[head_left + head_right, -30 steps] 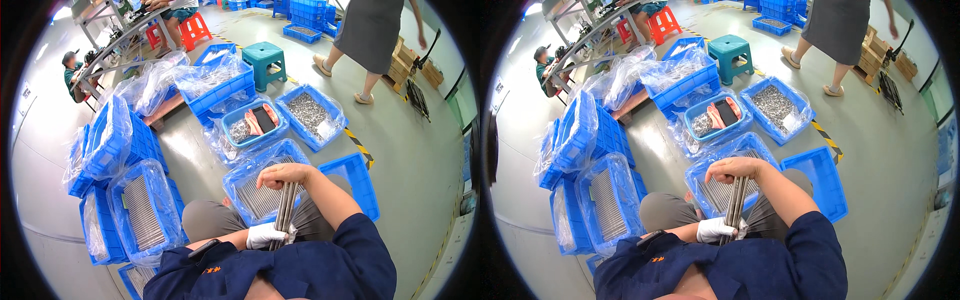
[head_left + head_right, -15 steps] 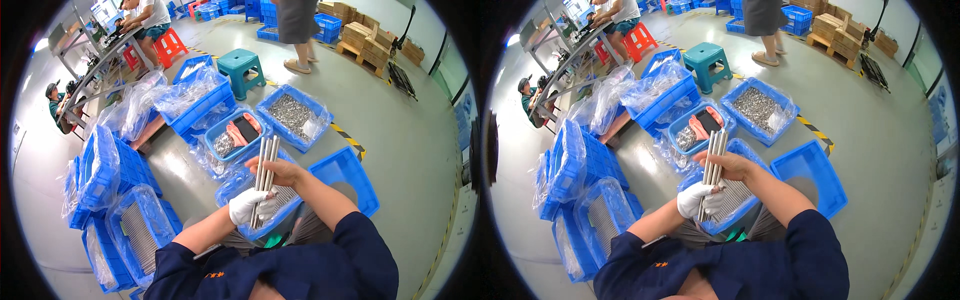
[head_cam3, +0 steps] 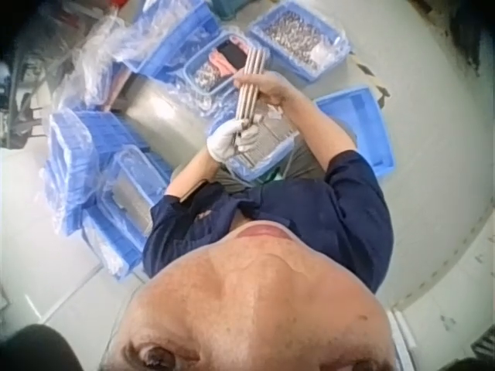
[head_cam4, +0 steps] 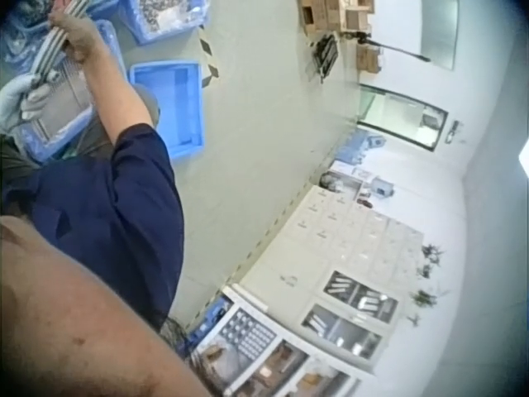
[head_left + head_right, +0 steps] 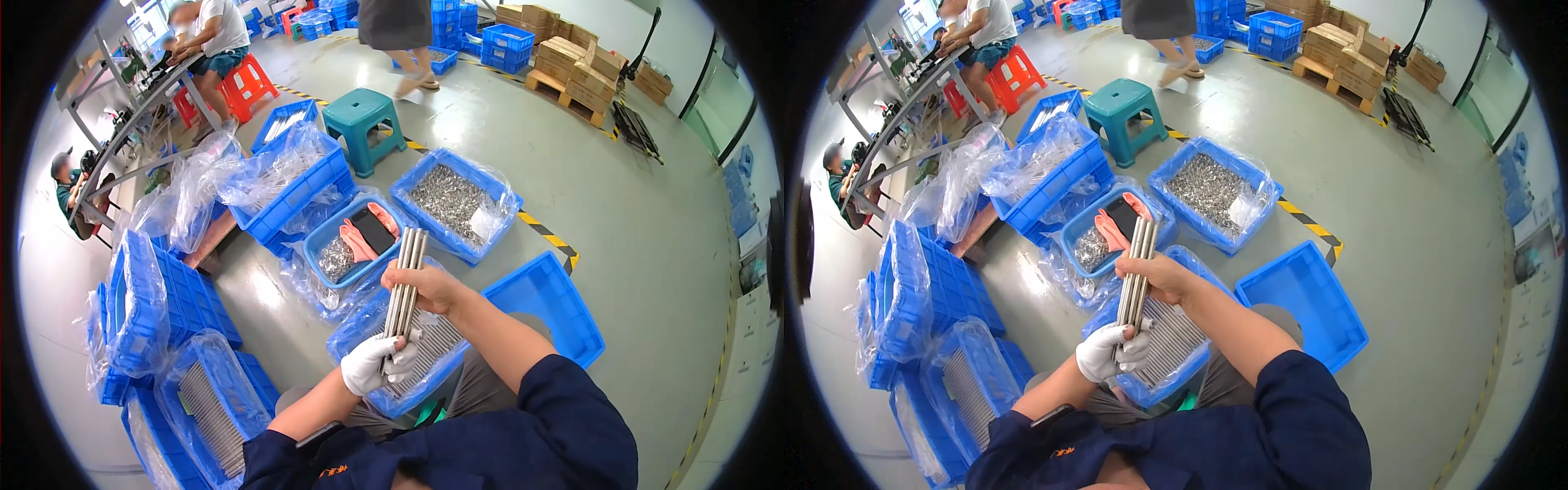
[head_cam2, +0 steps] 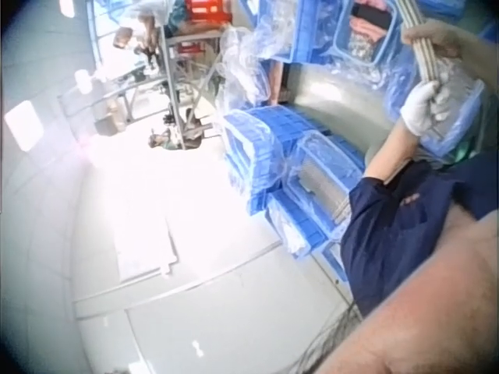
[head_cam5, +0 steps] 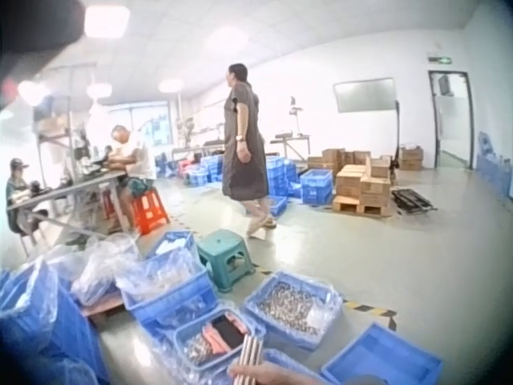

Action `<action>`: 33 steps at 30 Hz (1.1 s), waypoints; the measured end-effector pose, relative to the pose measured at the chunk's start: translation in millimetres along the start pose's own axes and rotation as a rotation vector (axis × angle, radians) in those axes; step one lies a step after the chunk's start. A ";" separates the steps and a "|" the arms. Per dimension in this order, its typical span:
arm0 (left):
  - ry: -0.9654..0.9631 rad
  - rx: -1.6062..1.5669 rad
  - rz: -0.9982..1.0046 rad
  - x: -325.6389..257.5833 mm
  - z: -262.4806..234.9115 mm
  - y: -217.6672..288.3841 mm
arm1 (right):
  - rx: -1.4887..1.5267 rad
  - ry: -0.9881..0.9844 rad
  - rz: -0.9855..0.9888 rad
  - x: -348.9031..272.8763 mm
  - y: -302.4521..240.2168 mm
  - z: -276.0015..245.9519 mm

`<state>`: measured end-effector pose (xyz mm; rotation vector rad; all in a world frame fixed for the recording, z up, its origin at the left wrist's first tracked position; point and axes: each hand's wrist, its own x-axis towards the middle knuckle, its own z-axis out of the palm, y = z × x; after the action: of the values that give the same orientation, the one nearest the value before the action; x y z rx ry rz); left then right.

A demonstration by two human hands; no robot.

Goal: Sorting and inspecting long metal rods and small metal rings into plastic crates.

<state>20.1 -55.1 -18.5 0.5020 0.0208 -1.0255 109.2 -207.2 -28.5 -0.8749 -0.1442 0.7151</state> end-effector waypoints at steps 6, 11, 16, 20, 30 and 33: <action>0.335 0.303 0.006 -13.6 -3.2 24.8 | 0.027 0.222 0.013 16.5 9.5 14.3; 0.424 0.394 0.227 -36.1 -5.6 29.4 | 0.157 0.425 -0.025 26.1 -2.4 -8.4; 0.547 0.566 0.357 -49.8 1.1 29.9 | -0.196 0.282 0.171 38.6 46.6 -5.8; 0.662 0.520 0.422 -55.2 -0.1 24.2 | -1.142 -0.026 0.217 30.4 60.3 16.3; 0.684 0.612 0.346 -57.4 -14.9 45.5 | -0.488 0.224 -0.173 16.2 -1.6 8.1; 0.692 0.659 0.387 -40.1 -9.5 48.2 | 0.077 0.309 -0.316 15.5 -19.4 -10.3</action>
<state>40.5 1.4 1.8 1.3898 0.1974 -0.4185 135.0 -212.4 -23.3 -0.8539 0.0222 0.2837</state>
